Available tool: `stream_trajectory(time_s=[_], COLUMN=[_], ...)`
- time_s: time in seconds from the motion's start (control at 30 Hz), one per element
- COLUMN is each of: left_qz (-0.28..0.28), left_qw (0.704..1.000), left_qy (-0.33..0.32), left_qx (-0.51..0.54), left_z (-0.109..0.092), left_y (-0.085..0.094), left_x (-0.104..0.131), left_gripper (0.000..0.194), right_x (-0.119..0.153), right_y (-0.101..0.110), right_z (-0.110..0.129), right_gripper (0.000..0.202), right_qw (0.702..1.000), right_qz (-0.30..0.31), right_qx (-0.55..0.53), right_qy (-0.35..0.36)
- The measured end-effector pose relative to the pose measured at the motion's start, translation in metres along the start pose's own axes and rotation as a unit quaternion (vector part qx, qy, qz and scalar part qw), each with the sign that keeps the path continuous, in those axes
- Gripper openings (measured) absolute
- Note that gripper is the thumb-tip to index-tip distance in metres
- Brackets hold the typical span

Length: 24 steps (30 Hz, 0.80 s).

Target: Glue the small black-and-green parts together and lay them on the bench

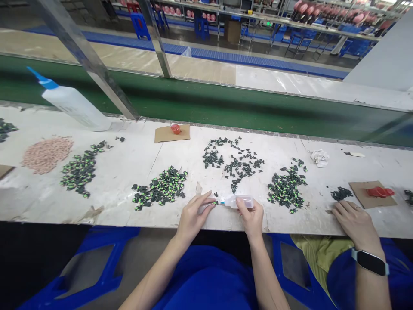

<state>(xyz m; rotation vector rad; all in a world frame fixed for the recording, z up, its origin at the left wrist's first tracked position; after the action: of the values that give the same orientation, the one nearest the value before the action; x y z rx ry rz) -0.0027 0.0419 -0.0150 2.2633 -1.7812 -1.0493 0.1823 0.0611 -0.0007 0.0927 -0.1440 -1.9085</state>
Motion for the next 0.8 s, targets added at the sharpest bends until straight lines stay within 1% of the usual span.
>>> stream_trajectory(time_s=[0.1,0.27,0.5,0.8], left_qz=[-0.009,-0.011,-0.005,-0.011], left_qw=[1.0,1.0,1.0,1.0], left_qy=[-0.011,-0.023,-0.007,-0.011], left_qx=[-0.003,-0.008,-0.006,-0.008], left_z=[-0.0013,-0.0022,0.001,0.002], left_y=[0.0,0.0008,-0.0004,-0.0015], left_x=[0.0006,0.0004,0.0013,0.0014], left_gripper=[0.031,0.03,0.029,0.027], right_x=[-0.0012,-0.0013,-0.0013,-0.0023], right_y=[-0.0019,-0.0026,-0.0047,-0.0039], right_z=[-0.0011,-0.0022,-0.0014,-0.0012], right_gripper=[0.034,0.034,0.035,0.036], right_qw=[1.0,0.999,0.999,1.0], right_qz=[0.017,0.029,0.026,0.019], right_qx=[0.01,0.011,0.008,0.013], right_qy=[-0.002,-0.012,-0.021,-0.01])
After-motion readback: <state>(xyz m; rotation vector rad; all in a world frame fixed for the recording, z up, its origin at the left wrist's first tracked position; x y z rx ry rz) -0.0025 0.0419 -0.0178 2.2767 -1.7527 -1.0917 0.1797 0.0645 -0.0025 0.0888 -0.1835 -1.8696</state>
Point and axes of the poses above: each hand's wrist, its own x-axis away from the middle knuckle, its own y-axis out of the back of the hand, z = x × y, the point moved 4 cm from there along -x, towards the middle knuckle, and after that the axes turned 6 degrees about -z, right-handed, at the moved point
